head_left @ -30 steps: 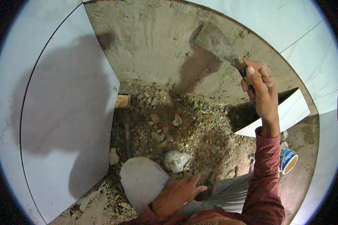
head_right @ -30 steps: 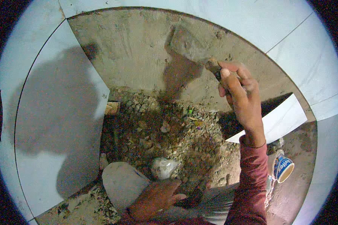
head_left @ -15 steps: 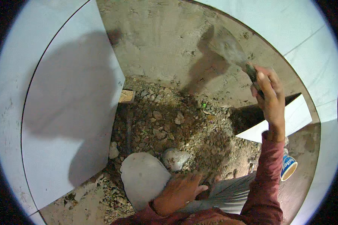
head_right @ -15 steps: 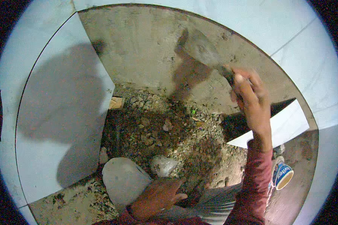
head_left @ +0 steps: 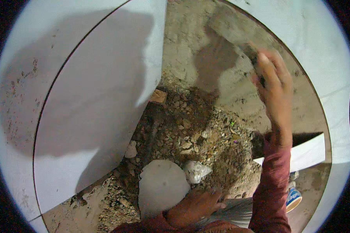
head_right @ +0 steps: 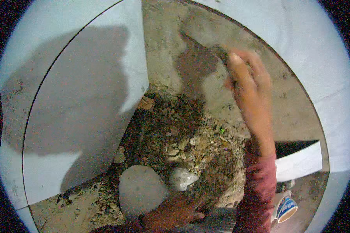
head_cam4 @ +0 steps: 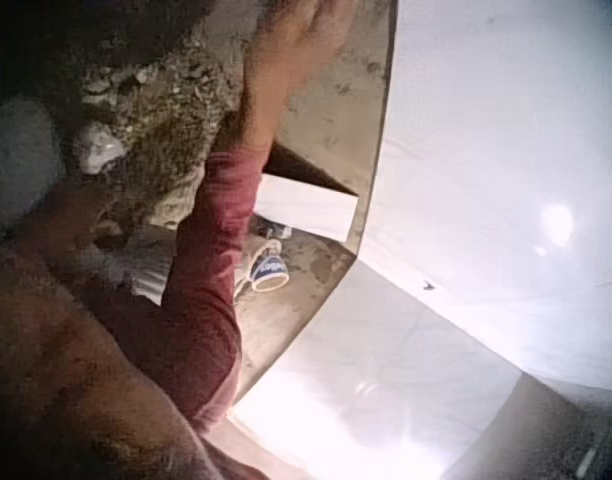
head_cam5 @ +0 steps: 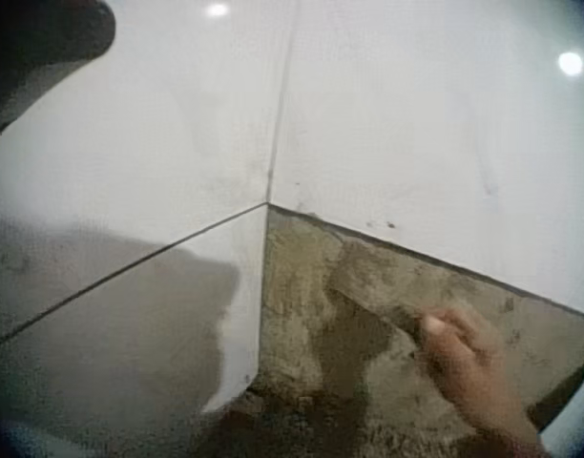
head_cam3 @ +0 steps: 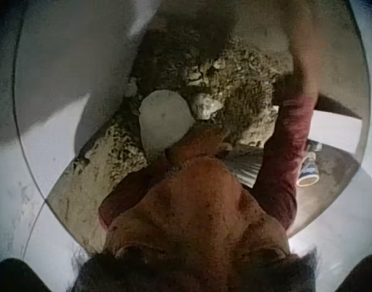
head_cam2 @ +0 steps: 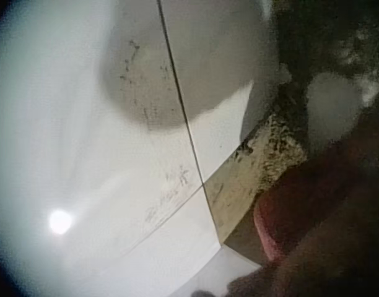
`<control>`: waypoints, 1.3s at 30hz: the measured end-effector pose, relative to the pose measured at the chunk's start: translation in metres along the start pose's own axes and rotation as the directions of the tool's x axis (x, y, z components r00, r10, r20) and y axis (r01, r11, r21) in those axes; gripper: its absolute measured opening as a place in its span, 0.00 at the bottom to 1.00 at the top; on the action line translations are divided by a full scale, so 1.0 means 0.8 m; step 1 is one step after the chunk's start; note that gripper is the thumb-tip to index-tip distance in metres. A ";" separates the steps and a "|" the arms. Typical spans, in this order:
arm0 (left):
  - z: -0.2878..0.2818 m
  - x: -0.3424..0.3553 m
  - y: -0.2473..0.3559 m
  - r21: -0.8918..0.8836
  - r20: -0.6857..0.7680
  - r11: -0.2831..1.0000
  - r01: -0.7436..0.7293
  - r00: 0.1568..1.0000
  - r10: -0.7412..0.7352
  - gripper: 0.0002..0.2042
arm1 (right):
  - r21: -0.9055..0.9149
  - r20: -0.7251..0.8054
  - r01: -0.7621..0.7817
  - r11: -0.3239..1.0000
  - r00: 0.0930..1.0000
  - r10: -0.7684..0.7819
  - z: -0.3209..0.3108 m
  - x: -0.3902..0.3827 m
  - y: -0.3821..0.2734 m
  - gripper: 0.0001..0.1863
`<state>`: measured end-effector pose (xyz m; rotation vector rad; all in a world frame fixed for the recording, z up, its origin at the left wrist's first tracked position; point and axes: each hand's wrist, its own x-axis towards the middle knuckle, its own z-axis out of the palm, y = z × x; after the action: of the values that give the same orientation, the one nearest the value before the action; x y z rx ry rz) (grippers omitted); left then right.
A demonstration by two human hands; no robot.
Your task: The person mixes cement in a bucket by hand, applies it to a wall using a scraper, and then positions and presses a tile onto the prepared surface.
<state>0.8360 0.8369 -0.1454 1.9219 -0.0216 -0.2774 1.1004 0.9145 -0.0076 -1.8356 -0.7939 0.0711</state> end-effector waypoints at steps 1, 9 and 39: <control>-0.002 -0.003 -0.004 -0.002 0.018 1.000 -0.006 1.000 0.006 0.23 | 0.009 0.051 0.076 0.997 0.996 -0.077 -0.002 0.003 0.004 0.16; 0.018 0.001 -0.031 -0.069 0.049 0.997 -0.028 0.998 0.032 0.26 | -0.036 0.170 0.278 0.960 0.948 -0.268 0.054 0.028 -0.005 0.17; 0.004 -0.019 -0.021 0.034 -0.160 0.990 -0.134 0.977 0.138 0.27 | -0.180 0.239 0.441 0.879 0.887 -0.396 0.082 0.047 0.006 0.18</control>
<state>0.8185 0.8424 -0.1596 1.9504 -0.0483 -0.0286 1.1054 0.9874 -0.0270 -1.8460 -1.3771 -0.1290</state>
